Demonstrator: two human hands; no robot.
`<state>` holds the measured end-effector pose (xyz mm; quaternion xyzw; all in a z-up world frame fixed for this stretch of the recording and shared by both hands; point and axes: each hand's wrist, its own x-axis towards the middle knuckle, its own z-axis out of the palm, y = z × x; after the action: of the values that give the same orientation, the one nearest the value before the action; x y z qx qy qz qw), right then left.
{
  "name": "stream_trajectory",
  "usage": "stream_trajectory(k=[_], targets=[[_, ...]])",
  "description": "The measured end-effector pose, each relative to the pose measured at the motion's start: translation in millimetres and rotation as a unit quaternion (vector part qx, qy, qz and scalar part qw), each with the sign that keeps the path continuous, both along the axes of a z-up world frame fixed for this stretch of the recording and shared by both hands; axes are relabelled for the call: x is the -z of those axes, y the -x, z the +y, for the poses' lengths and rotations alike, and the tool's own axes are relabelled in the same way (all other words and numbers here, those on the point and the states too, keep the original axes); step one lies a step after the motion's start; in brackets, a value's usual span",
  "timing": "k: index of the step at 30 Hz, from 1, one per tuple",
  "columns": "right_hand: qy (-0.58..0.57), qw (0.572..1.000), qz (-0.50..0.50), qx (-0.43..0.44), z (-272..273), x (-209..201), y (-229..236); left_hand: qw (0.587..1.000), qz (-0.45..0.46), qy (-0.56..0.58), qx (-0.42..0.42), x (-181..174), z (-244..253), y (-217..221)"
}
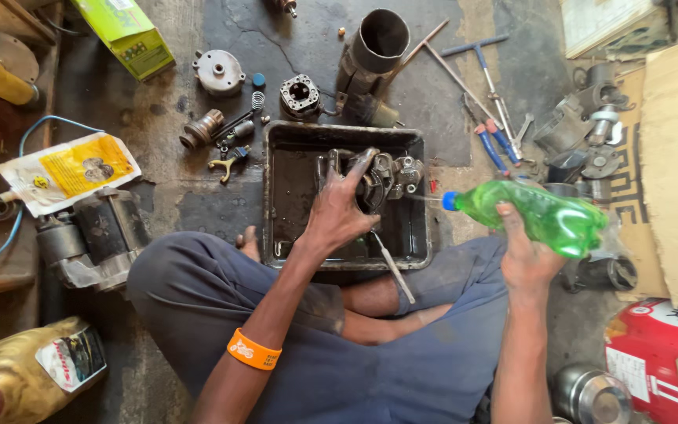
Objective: The person scrubs a metal engine casing with a toothbrush in a tray of dark liquid, then pours a clear liquid from a green plastic bottle over the part to rinse it. The person rotates the part to clean different sides.
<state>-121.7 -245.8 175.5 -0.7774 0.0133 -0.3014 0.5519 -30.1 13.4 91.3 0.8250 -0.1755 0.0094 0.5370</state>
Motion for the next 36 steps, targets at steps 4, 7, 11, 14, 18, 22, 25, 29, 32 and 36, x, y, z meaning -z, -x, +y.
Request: stream_trajectory(k=[4,7,11,14,18,22,25,29,32,36], targets=[[0.086,0.996,-0.031,-0.016,16,-13,-17,0.999,0.029,0.023,0.012,-4,1,3],[0.153,0.986,-0.035,0.051,18,-10,-26,0.998,0.053,0.005,0.015,-6,2,3],[0.145,0.989,-0.004,-0.008,19,-17,-29,1.0,0.021,0.021,0.005,-6,4,4],[0.14,0.99,0.018,0.002,25,-26,-40,1.0,0.004,0.018,-0.002,-6,7,5],[0.121,0.991,0.009,-0.05,36,-29,-50,0.999,0.037,0.012,0.004,-8,7,5],[0.102,0.991,0.004,-0.089,39,-28,-61,0.999,0.051,0.014,0.002,-7,7,0],[-0.026,0.996,0.023,-0.08,32,-23,-68,1.0,0.03,0.006,0.002,-2,6,2],[0.102,0.99,0.026,-0.092,28,-14,-73,1.0,0.017,-0.001,-0.001,-2,3,0],[0.138,0.986,0.025,-0.092,30,-8,-75,0.998,0.066,-0.008,0.017,-4,5,1],[0.141,0.988,0.062,-0.03,28,-9,-75,0.999,0.042,-0.014,0.016,-6,5,3]])
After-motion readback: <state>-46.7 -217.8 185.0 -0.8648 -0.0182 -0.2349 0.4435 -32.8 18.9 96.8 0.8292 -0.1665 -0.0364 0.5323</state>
